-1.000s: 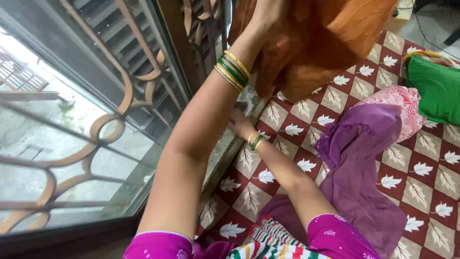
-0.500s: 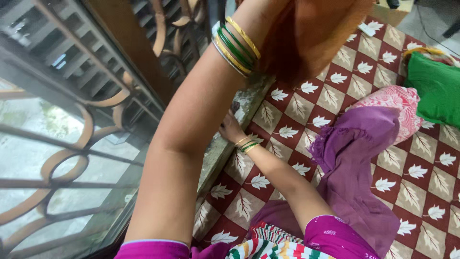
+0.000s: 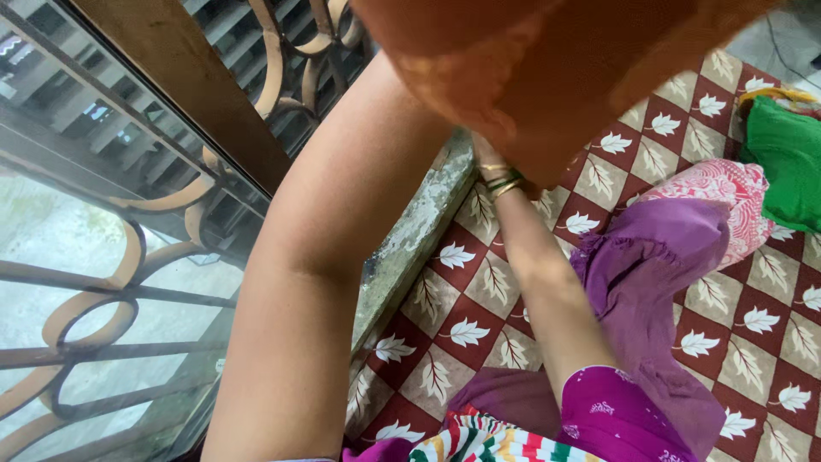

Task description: The person wipes a window sill with a cloth, then washes the cloth and a plastic container at an outdoor sink before picking up and moving a plastic chair.

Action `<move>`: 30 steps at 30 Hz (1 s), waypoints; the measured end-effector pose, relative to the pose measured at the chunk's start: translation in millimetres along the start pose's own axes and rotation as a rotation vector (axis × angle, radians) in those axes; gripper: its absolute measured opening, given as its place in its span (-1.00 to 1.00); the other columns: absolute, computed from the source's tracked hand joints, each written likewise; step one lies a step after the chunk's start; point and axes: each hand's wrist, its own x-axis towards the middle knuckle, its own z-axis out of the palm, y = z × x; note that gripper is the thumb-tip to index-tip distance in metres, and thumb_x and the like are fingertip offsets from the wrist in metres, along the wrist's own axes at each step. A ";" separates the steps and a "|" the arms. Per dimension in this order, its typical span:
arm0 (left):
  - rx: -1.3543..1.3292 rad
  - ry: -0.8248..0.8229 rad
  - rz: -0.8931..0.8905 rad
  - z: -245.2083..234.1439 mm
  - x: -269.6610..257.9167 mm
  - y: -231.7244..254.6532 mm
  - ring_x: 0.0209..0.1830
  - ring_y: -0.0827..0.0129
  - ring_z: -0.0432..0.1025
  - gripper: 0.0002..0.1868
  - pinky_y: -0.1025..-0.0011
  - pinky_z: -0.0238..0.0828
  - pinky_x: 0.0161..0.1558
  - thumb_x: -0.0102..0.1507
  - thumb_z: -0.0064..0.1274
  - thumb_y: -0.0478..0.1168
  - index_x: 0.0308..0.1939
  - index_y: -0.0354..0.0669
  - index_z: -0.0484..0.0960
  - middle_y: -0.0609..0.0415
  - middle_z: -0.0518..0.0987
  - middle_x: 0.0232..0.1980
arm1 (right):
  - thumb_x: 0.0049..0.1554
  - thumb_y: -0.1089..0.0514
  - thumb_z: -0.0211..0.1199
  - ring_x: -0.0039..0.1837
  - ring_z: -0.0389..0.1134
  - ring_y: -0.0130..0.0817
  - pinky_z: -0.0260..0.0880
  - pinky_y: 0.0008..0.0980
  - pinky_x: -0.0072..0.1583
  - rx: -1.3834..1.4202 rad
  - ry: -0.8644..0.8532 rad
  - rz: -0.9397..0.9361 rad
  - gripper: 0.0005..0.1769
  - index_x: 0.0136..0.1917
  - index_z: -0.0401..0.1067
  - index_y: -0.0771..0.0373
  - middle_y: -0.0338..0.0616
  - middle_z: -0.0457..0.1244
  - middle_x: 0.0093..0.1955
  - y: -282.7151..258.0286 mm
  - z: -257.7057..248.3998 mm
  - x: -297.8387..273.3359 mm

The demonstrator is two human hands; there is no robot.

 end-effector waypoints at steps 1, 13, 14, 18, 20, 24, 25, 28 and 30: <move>0.004 -0.003 -0.001 0.7 0.6 0.1 0.18 0.12 0.21 -0.60 0.18 0.10 0.29 0.35 -0.05 -0.24 0.24 -0.29 0.29 -0.14 0.34 0.17 | 0.10 0.15 0.35 0.51 0.11 0.11 0.05 0.14 0.48 0.002 -0.091 -0.070 -0.57 0.25 0.48 0.17 0.04 0.22 0.39 2.3 9.1 -2.8; 0.030 -0.009 0.012 8.2 -10.1 -1.2 0.09 0.16 0.22 -0.68 0.20 0.12 0.21 0.36 -0.06 -0.24 0.15 -0.25 0.33 -0.09 0.34 0.08 | 0.09 0.01 0.37 0.53 0.03 0.10 0.01 0.07 0.51 0.100 0.206 0.080 -0.54 0.25 0.48 0.12 0.07 0.12 0.47 -12.5 5.7 14.0; 0.030 -0.008 0.009 10.0 -7.8 0.5 0.09 0.17 0.22 -0.69 0.20 0.12 0.20 0.36 -0.06 -0.24 0.14 -0.25 0.33 -0.09 0.34 0.08 | 0.09 0.00 0.37 0.54 0.02 0.10 0.00 0.06 0.51 0.097 0.202 0.043 -0.53 0.25 0.48 0.12 0.07 0.11 0.47 -11.8 6.6 4.6; 0.035 -0.003 0.010 18.9 2.9 -13.4 0.06 0.18 0.22 -0.72 0.21 0.13 0.17 0.36 -0.06 -0.23 0.12 -0.23 0.34 -0.08 0.34 0.05 | 0.09 -0.05 0.38 0.54 -0.01 0.10 -0.01 0.04 0.52 0.000 -0.085 -0.172 -0.52 0.25 0.48 0.10 0.08 0.08 0.50 -18.5 23.5 -41.1; 0.029 -0.004 0.005 31.1 8.0 -23.8 0.04 0.19 0.22 -0.73 0.21 0.13 0.16 0.36 -0.06 -0.23 0.10 -0.23 0.35 -0.07 0.35 0.03 | 0.09 -0.08 0.38 0.55 -0.02 0.10 -0.02 0.03 0.52 -0.166 -0.217 -0.206 -0.51 0.25 0.48 0.09 0.09 0.06 0.51 -35.5 23.6 -52.3; 0.029 0.001 -0.008 38.7 10.5 -38.5 0.01 0.21 0.22 -0.76 0.21 0.14 0.13 0.36 -0.06 -0.23 0.07 -0.21 0.36 -0.05 0.35 0.00 | -0.01 -0.02 0.48 0.51 0.03 0.09 0.07 0.13 0.44 -0.367 -0.154 -0.404 -0.64 0.08 0.59 0.02 -0.01 0.13 0.47 -54.6 11.6 -60.0; 0.032 0.004 -0.006 37.1 11.4 -38.7 0.01 0.21 0.22 -0.77 0.21 0.14 0.12 0.36 -0.06 -0.23 0.07 -0.21 0.36 -0.05 0.35 -0.01 | -0.01 0.05 0.49 0.52 0.05 0.07 0.10 0.18 0.41 -0.426 -0.049 -0.576 -0.66 0.06 0.60 0.02 -0.05 0.15 0.46 -52.5 9.2 -55.1; 0.031 0.004 -0.019 29.2 3.8 -39.6 -0.02 0.22 0.22 -0.79 0.22 0.15 0.10 0.37 -0.06 -0.23 0.04 -0.20 0.37 -0.04 0.35 -0.03 | -0.04 0.15 0.43 0.50 0.01 0.24 0.20 0.04 0.35 -0.121 -0.166 -0.638 -0.70 0.00 0.56 0.14 0.06 0.13 0.44 -45.6 2.2 -46.0; 0.026 0.000 -0.019 24.0 -1.1 -37.1 -0.03 0.23 0.22 -0.80 0.22 0.15 0.08 0.37 -0.06 -0.22 0.03 -0.20 0.38 -0.03 0.35 -0.04 | -0.03 0.11 0.38 0.47 0.13 0.10 0.24 -0.07 0.39 0.171 -0.321 -0.418 -0.48 0.21 0.36 0.08 -0.04 0.12 0.42 -45.1 6.3 -46.5</move>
